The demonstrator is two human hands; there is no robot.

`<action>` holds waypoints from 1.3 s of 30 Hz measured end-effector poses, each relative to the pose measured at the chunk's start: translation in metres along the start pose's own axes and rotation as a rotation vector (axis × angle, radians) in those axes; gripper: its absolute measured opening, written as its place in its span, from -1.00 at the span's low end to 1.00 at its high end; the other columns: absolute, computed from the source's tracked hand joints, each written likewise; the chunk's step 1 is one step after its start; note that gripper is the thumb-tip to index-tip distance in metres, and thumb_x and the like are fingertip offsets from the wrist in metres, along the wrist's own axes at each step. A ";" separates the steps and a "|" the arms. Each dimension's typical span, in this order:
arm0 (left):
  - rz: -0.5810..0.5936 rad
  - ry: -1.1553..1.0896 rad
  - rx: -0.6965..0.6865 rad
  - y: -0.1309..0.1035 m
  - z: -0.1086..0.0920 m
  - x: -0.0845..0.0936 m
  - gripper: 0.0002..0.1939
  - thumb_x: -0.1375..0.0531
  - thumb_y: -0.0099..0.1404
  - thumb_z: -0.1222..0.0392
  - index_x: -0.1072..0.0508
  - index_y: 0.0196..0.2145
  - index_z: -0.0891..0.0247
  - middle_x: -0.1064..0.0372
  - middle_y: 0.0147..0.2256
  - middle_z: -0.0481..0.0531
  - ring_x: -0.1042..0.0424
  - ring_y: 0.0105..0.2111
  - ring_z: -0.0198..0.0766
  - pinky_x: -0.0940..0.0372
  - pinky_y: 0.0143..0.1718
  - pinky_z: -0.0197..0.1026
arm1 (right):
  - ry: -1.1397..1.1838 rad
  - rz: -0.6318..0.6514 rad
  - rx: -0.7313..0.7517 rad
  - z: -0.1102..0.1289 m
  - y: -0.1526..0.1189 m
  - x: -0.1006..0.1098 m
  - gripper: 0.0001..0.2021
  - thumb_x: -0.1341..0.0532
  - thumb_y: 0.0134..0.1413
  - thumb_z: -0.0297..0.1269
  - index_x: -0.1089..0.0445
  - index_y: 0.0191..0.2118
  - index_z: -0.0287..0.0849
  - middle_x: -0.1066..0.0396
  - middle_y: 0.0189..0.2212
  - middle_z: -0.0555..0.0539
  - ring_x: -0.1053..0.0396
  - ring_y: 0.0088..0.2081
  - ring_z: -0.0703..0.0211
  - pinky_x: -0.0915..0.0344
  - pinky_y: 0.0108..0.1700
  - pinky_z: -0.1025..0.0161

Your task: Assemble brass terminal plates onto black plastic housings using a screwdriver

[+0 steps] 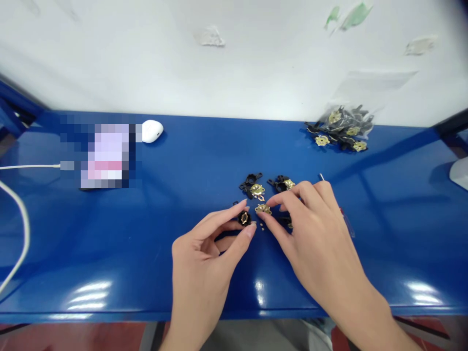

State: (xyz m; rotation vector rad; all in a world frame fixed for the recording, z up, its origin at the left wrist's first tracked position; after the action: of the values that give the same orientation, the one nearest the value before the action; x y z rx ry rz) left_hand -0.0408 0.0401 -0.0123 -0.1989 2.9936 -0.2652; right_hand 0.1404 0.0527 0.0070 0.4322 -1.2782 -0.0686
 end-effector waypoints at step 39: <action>0.145 -0.149 0.121 -0.004 -0.005 -0.005 -0.45 -0.62 0.30 0.44 -0.88 0.11 -0.17 -0.87 -0.06 -0.07 -0.86 -0.09 -0.22 -0.73 0.04 -0.37 | 0.896 0.011 -0.394 -0.001 0.000 0.028 -0.92 -0.52 0.41 -0.25 -0.77 -0.15 0.14 -0.79 -0.25 0.15 -0.73 -0.31 0.27 -0.66 -0.24 0.47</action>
State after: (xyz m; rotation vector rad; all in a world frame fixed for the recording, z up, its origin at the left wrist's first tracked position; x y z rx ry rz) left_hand -0.0361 0.0375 -0.0056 0.0104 2.8166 -0.3949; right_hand 0.1497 0.0445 0.0321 0.0787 -0.3651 -0.1001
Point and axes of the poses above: each hand's wrist, its own y-axis towards the middle knuckle, its own x-axis out of the back of the hand, z = x × y, the point moved 2 cm from there along y, towards the middle knuckle
